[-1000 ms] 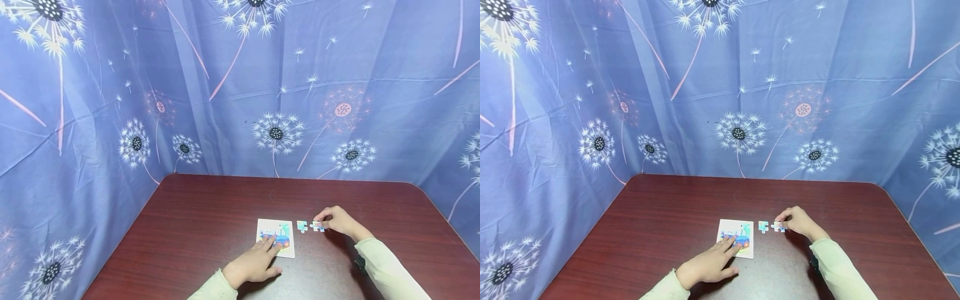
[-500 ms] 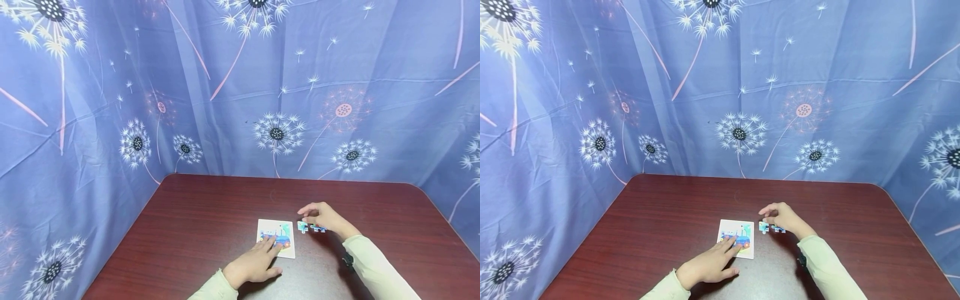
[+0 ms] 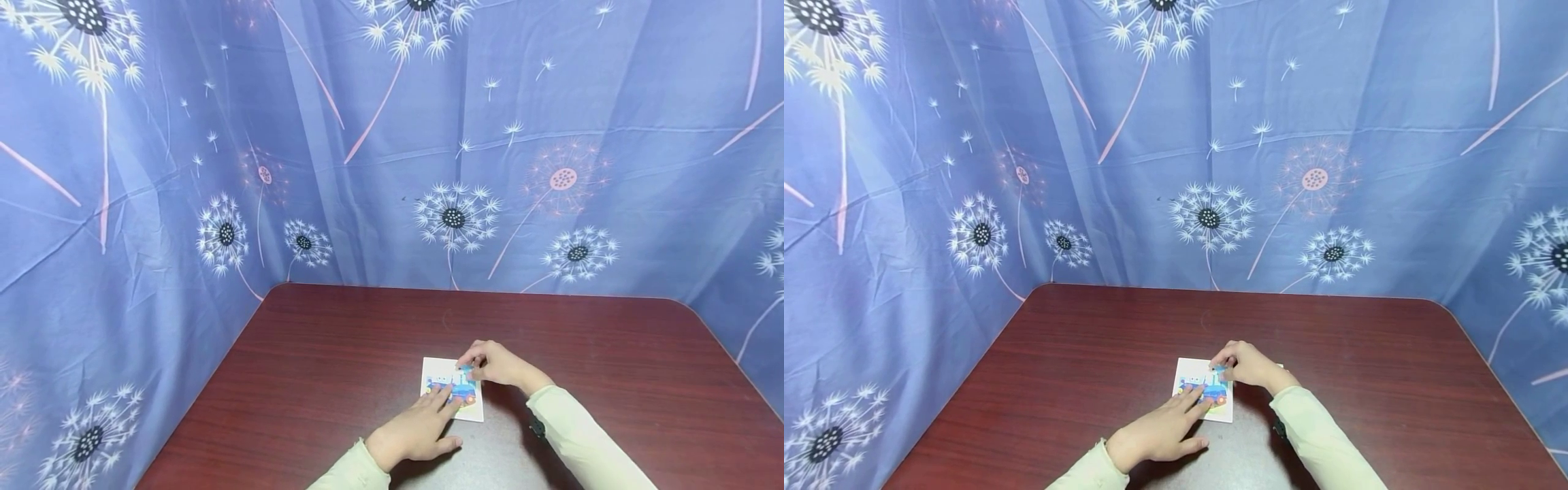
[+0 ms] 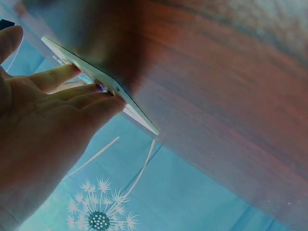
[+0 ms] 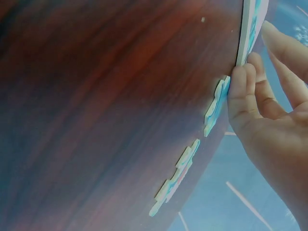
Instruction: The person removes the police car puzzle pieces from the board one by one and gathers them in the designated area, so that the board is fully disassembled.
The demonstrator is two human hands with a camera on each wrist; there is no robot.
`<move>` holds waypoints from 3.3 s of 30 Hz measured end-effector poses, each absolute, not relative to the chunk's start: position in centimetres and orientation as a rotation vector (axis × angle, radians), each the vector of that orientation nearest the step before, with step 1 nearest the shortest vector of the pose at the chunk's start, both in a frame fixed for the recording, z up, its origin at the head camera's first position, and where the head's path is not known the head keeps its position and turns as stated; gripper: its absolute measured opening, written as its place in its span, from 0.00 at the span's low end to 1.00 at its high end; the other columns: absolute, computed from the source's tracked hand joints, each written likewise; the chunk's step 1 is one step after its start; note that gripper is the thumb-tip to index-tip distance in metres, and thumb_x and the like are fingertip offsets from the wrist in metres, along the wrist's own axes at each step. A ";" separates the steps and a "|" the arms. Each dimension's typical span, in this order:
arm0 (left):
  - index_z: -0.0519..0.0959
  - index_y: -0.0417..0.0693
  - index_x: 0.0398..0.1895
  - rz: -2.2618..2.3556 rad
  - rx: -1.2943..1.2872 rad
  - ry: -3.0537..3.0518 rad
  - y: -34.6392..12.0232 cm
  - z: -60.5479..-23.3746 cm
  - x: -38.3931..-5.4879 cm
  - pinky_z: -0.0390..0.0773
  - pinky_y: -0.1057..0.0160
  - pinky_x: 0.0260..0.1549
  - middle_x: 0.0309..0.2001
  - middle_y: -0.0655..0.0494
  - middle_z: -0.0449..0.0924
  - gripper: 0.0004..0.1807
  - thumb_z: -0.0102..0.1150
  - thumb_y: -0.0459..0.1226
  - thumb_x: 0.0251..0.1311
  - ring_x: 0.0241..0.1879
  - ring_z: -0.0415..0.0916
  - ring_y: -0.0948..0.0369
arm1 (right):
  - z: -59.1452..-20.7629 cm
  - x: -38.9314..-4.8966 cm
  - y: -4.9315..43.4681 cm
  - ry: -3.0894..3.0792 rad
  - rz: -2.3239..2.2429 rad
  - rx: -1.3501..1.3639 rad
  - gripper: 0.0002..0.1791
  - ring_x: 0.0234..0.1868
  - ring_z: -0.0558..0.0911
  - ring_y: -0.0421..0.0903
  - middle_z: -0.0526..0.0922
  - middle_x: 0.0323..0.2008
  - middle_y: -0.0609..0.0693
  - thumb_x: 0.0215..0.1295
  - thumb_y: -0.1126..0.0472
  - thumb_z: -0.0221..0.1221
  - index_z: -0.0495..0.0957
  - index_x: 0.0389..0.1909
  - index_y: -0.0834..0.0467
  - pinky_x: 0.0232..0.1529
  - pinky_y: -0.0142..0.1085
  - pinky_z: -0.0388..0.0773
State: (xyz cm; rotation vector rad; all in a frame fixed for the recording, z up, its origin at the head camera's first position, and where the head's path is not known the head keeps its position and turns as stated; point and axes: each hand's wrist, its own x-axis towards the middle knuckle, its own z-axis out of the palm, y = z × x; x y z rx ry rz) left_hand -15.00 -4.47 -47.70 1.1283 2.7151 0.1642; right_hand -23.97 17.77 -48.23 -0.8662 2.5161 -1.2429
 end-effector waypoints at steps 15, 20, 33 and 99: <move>0.60 0.49 0.73 0.148 1.113 2.707 -4.4 -47.8 -15.1 0.58 0.56 0.68 0.73 0.44 0.53 0.35 0.47 0.55 0.68 0.72 0.52 0.48 | -48.2 -23.5 17.2 2.603 -1.115 -0.892 0.11 0.36 0.73 0.48 0.74 0.37 0.51 0.50 0.73 0.67 0.85 0.35 0.60 0.34 0.32 0.72; 0.60 0.49 0.73 0.148 1.111 2.704 -4.4 -47.5 -14.9 0.59 0.55 0.68 0.73 0.44 0.54 0.35 0.47 0.55 0.68 0.72 0.52 0.48 | -48.3 -23.6 17.3 2.610 -1.116 -0.887 0.11 0.37 0.73 0.48 0.75 0.38 0.51 0.50 0.73 0.67 0.85 0.34 0.58 0.35 0.33 0.72; 0.59 0.49 0.73 0.172 1.114 2.707 -4.5 -47.7 -14.9 0.59 0.55 0.67 0.73 0.44 0.53 0.34 0.48 0.54 0.68 0.72 0.52 0.47 | -48.0 -23.6 17.3 2.554 -1.310 -0.857 0.15 0.34 0.79 0.50 0.79 0.33 0.54 0.52 0.79 0.61 0.77 0.40 0.64 0.36 0.38 0.79; 0.55 0.53 0.75 0.144 1.118 2.689 -4.6 -47.6 -14.7 0.57 0.53 0.68 0.74 0.44 0.50 0.35 0.45 0.55 0.69 0.73 0.49 0.48 | -49.0 -21.8 31.2 2.735 -1.276 -0.370 0.08 0.26 0.76 0.36 0.83 0.34 0.57 0.55 0.72 0.64 0.83 0.36 0.68 0.24 0.31 0.75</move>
